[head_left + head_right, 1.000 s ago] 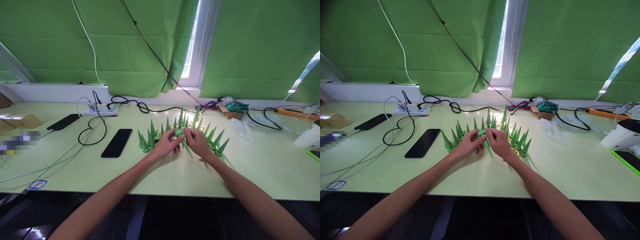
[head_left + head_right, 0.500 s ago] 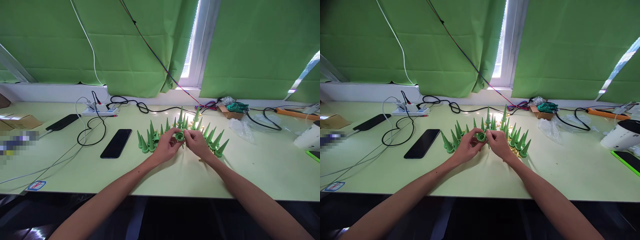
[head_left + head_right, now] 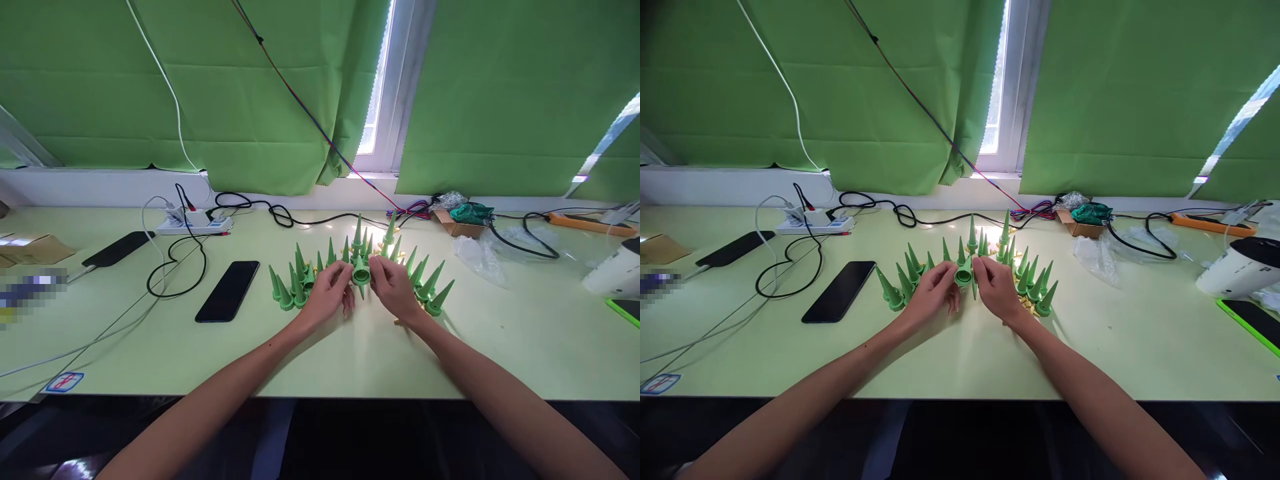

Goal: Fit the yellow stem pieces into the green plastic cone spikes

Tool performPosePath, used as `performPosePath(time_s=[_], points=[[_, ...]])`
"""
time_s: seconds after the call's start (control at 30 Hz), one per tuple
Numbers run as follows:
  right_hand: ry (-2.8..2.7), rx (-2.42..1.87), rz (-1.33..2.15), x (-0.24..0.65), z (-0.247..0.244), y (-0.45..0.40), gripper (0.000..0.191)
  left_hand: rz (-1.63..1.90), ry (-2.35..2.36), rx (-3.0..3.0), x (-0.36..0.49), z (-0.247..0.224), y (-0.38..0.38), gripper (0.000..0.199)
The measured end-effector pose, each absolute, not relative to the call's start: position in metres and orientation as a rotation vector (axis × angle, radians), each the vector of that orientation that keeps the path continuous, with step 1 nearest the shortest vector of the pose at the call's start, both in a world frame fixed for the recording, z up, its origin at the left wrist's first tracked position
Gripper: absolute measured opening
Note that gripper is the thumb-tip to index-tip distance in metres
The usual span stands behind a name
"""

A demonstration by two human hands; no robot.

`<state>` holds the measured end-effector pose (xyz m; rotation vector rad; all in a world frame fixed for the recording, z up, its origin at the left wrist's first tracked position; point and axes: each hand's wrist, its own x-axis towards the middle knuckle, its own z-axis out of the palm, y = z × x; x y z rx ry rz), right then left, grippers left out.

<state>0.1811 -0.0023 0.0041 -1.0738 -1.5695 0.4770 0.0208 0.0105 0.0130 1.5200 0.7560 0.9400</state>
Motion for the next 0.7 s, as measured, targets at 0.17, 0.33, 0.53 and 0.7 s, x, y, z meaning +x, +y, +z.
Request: performPosePath(time_s=[0.17,0.33,0.53,0.7], points=[[-1.73,-1.024,0.352,0.183,0.002,-0.001,0.04,0.756,0.626,1.245,0.024,0.016,0.009,0.044],[-1.783,-0.999,0.408,0.184,-0.003,0.0,0.036,0.744,0.574,1.24,0.024,0.015,0.005,0.04],[-1.777,-1.004,0.401,0.184,-0.008,0.003,0.037,0.813,0.622,1.449,0.022,0.009,0.006,0.038],[-1.75,-1.036,0.323,0.181,-0.007,0.004,0.04,0.858,0.703,1.601,0.021,0.008,0.002,0.033]])
